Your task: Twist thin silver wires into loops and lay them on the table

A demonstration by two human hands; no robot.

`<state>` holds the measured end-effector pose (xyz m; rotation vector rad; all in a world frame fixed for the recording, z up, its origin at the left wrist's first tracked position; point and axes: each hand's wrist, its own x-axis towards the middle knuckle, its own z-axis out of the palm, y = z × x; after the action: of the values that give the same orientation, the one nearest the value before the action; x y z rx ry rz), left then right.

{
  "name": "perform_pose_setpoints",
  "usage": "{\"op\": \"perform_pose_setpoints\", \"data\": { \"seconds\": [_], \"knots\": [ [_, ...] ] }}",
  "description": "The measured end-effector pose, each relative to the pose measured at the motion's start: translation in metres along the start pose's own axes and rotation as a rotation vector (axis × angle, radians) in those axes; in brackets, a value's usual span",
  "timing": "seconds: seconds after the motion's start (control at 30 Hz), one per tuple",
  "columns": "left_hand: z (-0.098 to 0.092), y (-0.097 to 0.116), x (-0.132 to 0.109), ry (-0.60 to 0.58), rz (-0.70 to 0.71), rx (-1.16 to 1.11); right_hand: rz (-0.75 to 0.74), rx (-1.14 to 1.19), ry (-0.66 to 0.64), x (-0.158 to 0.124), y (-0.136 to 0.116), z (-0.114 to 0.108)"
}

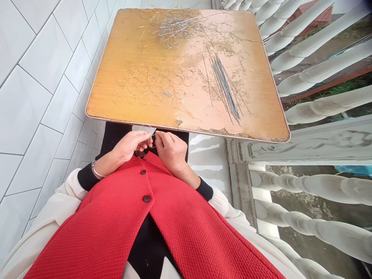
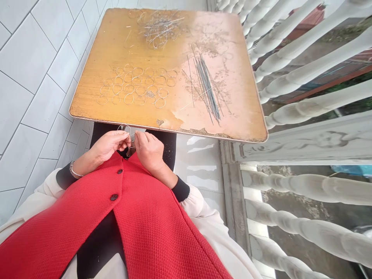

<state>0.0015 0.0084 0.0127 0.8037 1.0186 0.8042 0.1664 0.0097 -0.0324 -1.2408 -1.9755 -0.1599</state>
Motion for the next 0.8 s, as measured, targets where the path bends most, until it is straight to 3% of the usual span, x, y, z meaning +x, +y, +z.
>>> {"op": "perform_pose_setpoints", "data": {
  "seconds": [0.13, 0.23, 0.33, 0.47, 0.53, 0.67, 0.8],
  "knots": [
    [0.0, 0.0, 0.0, -0.005, 0.005, 0.013, -0.079, -0.023, 0.037, -0.002, 0.002, 0.002],
    [-0.001, 0.0, -0.001, 0.001, 0.021, 0.033, -0.023, 0.075, 0.014, -0.002, 0.001, 0.0],
    [-0.001, -0.001, -0.001, 0.005, 0.072, 0.043, 0.208, 0.347, -0.064, 0.0, -0.005, -0.004],
    [-0.001, -0.002, 0.0, 0.025, 0.127, 0.035, 0.668, 0.947, -0.245, 0.003, -0.012, -0.01],
    [-0.001, -0.002, 0.0, 0.039, 0.146, 0.021, 0.829, 1.194, -0.29, 0.005, -0.015, -0.012],
    [-0.001, 0.0, -0.001, 0.068, 0.137, -0.071, 0.974, 1.461, -0.325, 0.007, -0.017, -0.012],
    [-0.002, 0.009, -0.005, 0.066, 0.078, -0.157, 0.984, 1.49, -0.303, 0.006, -0.019, -0.009]
  ]
}}
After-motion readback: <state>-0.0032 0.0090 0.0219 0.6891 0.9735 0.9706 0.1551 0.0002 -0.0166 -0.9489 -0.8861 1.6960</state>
